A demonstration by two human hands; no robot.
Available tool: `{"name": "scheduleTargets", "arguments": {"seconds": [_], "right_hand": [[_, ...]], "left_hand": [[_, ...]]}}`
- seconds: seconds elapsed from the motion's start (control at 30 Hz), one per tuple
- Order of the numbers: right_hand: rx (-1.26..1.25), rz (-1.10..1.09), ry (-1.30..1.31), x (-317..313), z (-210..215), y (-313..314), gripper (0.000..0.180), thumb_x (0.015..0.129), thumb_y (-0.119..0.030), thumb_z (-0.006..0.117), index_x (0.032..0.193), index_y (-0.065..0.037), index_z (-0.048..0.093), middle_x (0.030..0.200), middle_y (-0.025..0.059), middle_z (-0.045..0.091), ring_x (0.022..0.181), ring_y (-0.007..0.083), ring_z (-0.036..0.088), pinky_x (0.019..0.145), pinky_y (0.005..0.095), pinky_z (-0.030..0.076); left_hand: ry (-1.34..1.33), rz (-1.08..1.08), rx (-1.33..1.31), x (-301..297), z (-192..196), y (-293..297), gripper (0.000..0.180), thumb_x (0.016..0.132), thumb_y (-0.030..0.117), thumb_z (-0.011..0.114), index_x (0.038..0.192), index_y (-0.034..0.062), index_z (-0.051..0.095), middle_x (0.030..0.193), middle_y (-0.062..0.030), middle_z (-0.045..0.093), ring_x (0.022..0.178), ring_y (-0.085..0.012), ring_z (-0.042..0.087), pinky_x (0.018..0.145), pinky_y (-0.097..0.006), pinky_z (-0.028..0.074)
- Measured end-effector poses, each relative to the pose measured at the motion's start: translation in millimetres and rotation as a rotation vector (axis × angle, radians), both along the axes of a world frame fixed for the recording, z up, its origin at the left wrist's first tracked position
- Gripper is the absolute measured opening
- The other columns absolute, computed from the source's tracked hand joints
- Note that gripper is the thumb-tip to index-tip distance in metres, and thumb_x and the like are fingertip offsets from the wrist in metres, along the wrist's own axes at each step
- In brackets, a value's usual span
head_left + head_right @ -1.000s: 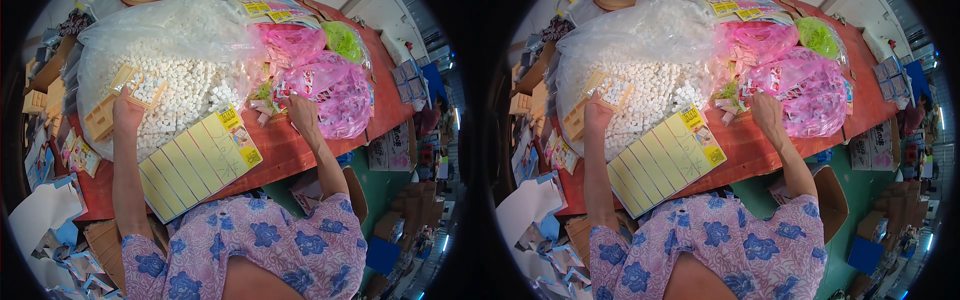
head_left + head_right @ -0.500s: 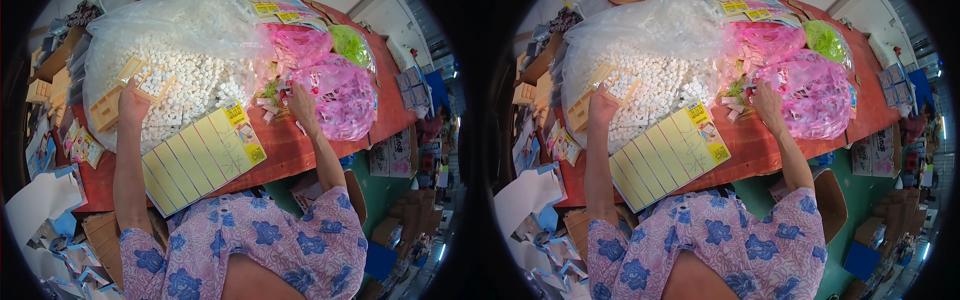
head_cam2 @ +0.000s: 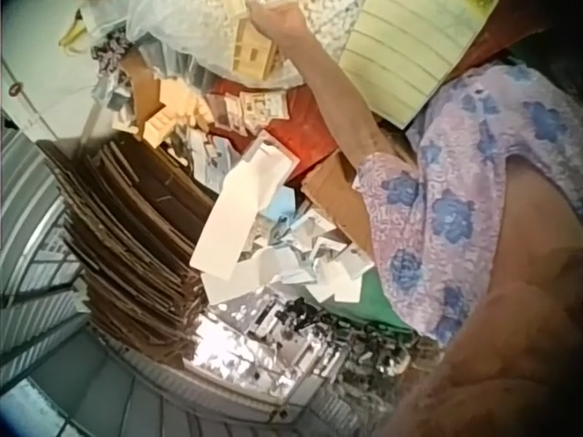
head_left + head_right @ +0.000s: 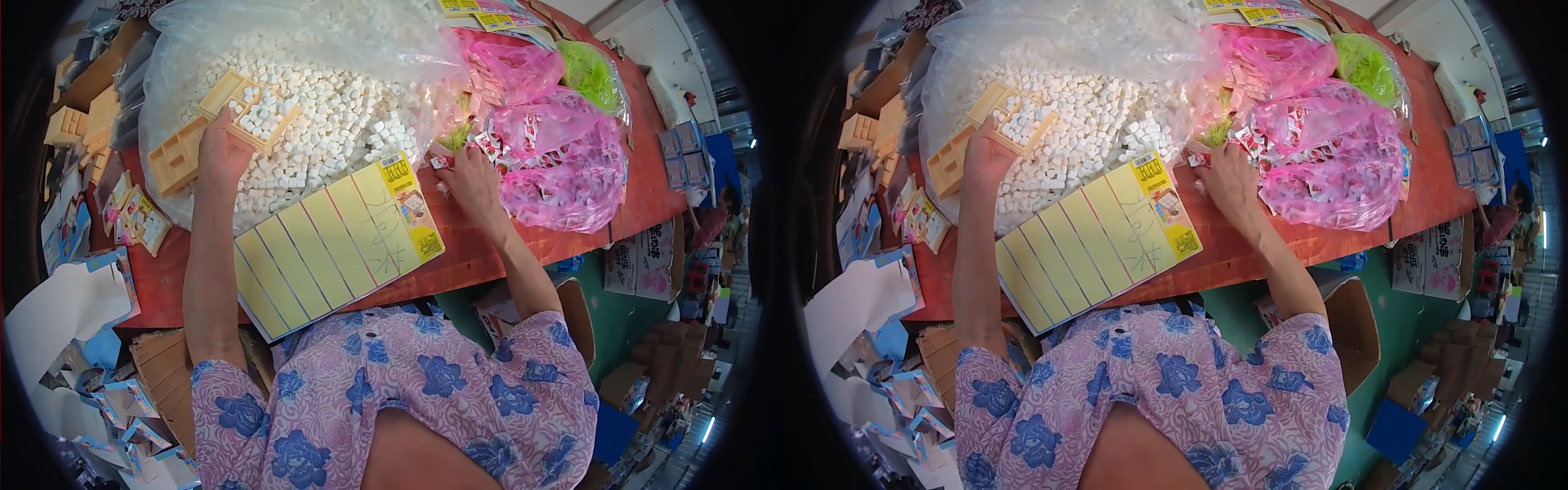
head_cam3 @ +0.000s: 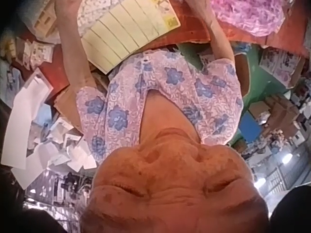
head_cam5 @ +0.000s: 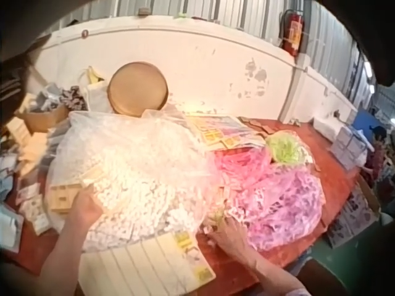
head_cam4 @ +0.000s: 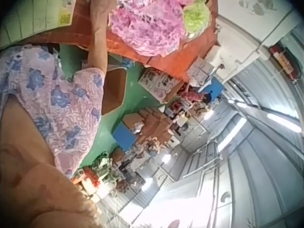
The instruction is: Packaging small white plastic toy blocks into plastic trays and then sealing them into bags.
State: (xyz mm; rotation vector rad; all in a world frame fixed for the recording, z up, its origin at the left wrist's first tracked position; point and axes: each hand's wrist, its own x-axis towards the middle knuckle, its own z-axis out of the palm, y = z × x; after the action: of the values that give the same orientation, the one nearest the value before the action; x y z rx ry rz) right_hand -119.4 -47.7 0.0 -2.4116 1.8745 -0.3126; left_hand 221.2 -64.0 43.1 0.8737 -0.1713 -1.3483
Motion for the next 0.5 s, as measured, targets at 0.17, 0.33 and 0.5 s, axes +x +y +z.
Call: {"name": "scheduleTargets", "arguments": {"seconds": [0.17,0.33,0.5], "right_hand": [[-0.086,0.033,0.052,-4.0,-22.0,-8.5,0.021,0.074,-0.022,0.051,0.077,-0.002,0.048,0.074,0.0153,0.053,0.062,0.0325,0.053,0.050,0.0407,0.043],[-0.008,0.162,-0.162,-30.7,-6.1,-27.3,0.021,0.075,-0.020,0.050,0.074,0.001,0.048,0.062,0.0186,0.050,0.054,0.0273,0.052,0.050,0.0359,0.041],[0.501,-0.030,-0.652,-42.8,16.5,-35.5,0.021,0.077,-0.020,0.050,0.077,0.001,0.051,0.059,-0.0022,0.046,0.052,0.0072,0.040,0.046,0.0243,0.033]], "left_hand": [[-0.012,0.035,0.034,-5.1,5.0,3.6,0.032,0.087,0.013,0.031,0.117,0.0023,0.032,0.117,-0.0131,0.040,0.108,-0.0252,0.040,0.092,-0.042,0.032],[-0.002,0.026,0.009,-1.4,4.0,3.6,0.032,0.087,0.013,0.031,0.117,0.0020,0.033,0.117,-0.0132,0.040,0.108,-0.0251,0.040,0.091,-0.042,0.033],[0.002,-0.015,0.004,-5.7,7.5,7.3,0.032,0.087,0.013,0.032,0.116,0.0014,0.033,0.117,-0.0140,0.040,0.108,-0.0245,0.040,0.091,-0.041,0.034]]}}
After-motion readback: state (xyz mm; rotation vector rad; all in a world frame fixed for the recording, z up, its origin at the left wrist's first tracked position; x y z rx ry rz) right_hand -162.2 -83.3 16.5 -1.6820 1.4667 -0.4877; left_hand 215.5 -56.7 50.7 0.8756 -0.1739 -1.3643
